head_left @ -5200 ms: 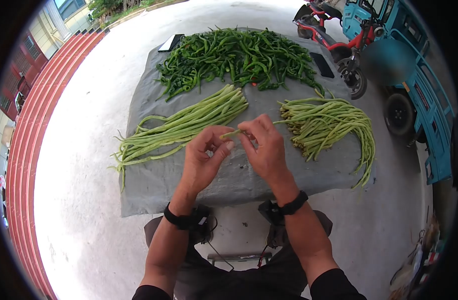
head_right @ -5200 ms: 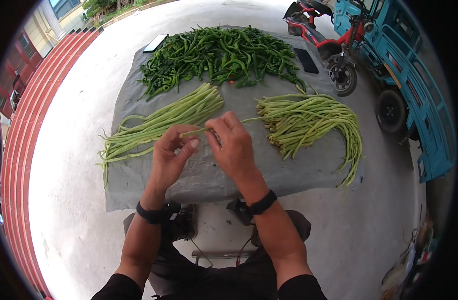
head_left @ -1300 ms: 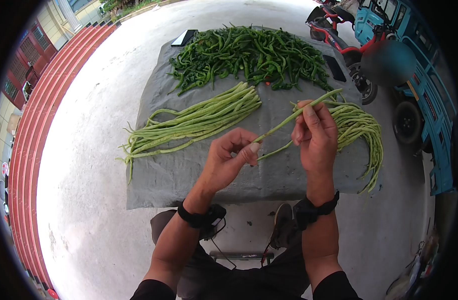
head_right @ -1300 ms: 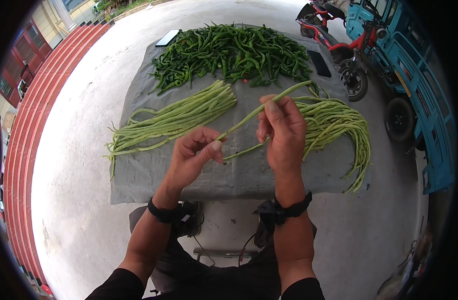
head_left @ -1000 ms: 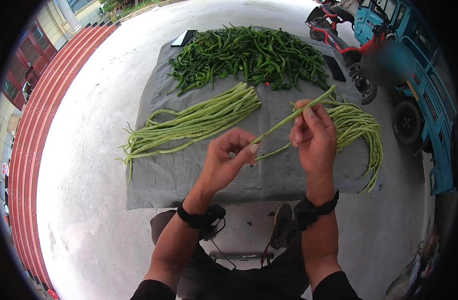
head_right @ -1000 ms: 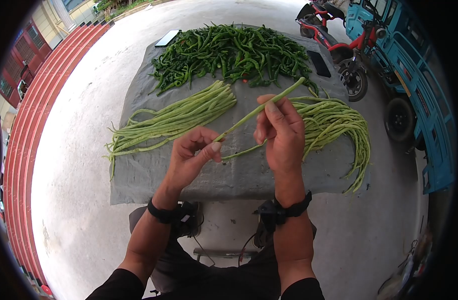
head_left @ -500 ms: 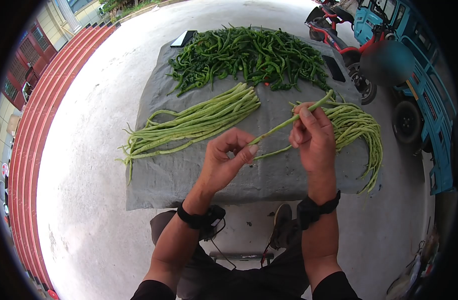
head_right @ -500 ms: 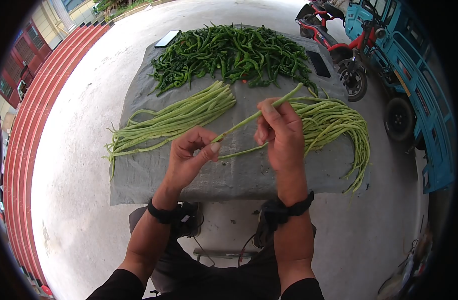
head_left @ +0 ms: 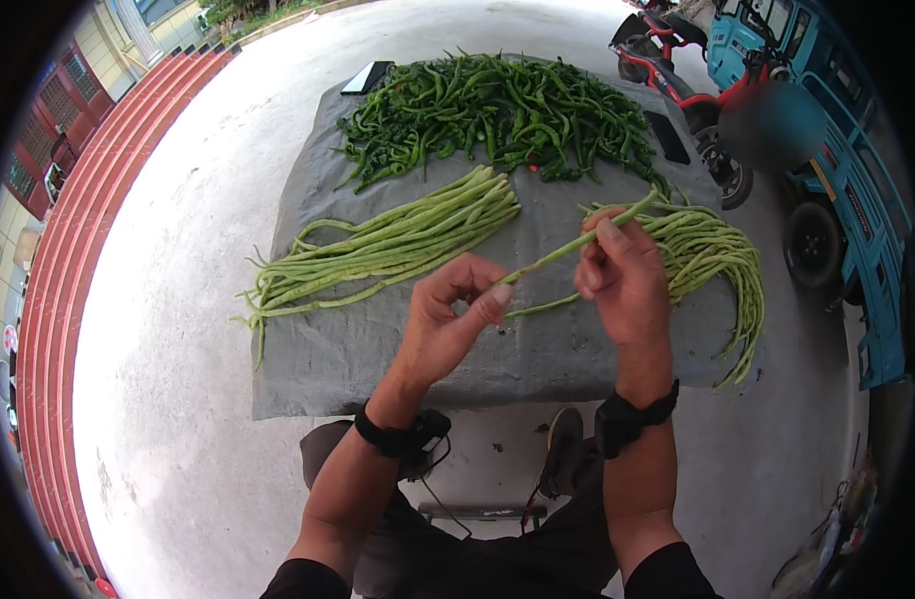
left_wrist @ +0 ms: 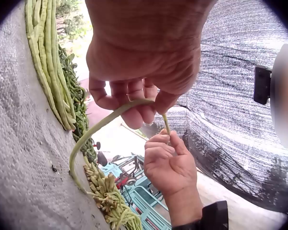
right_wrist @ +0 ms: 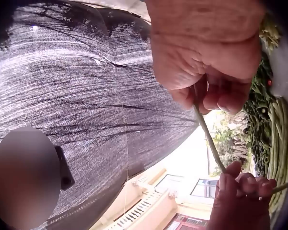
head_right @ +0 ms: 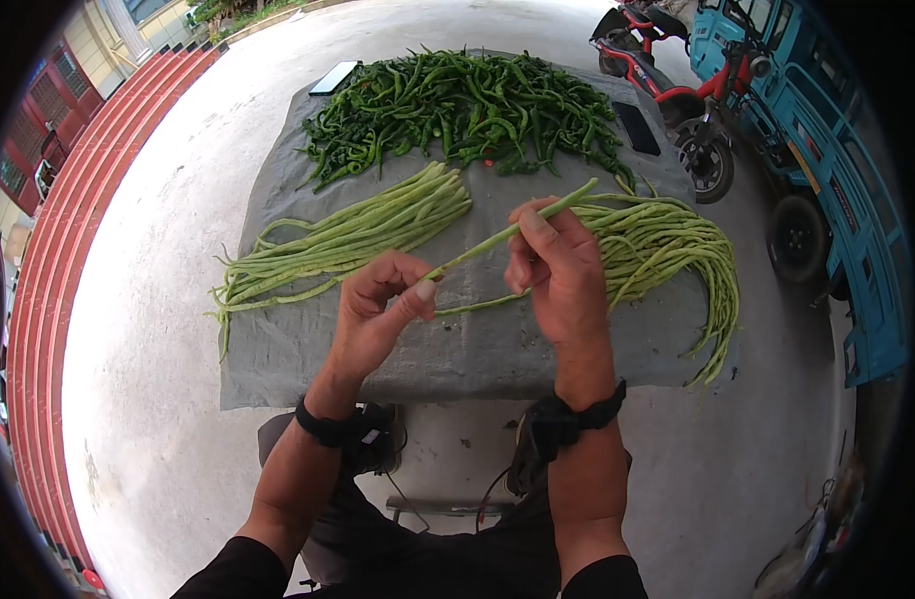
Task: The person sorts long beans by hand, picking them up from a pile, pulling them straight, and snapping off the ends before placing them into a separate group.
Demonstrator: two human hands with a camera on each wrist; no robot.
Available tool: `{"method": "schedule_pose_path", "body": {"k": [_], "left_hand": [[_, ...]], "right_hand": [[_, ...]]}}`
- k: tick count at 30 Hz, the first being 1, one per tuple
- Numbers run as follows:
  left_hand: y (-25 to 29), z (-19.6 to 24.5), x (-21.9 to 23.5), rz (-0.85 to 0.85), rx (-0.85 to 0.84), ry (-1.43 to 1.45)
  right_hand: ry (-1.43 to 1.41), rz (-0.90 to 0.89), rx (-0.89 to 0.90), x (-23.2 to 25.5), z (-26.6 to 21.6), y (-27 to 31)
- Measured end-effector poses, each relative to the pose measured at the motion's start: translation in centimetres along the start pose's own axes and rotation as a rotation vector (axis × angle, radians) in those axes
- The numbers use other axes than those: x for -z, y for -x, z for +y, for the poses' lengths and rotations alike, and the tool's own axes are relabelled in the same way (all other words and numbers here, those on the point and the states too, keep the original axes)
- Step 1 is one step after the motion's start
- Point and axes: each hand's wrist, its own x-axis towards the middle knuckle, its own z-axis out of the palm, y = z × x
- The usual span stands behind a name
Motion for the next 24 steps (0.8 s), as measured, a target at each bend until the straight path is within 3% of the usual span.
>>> {"method": "schedule_pose_path", "body": {"k": [24], "left_hand": [[-0.05,-0.37,0.13,-0.027,0.044,0.000]], "right_hand": [[0.067,0.025,0.035,-0.61,0.89,0.06]]}}
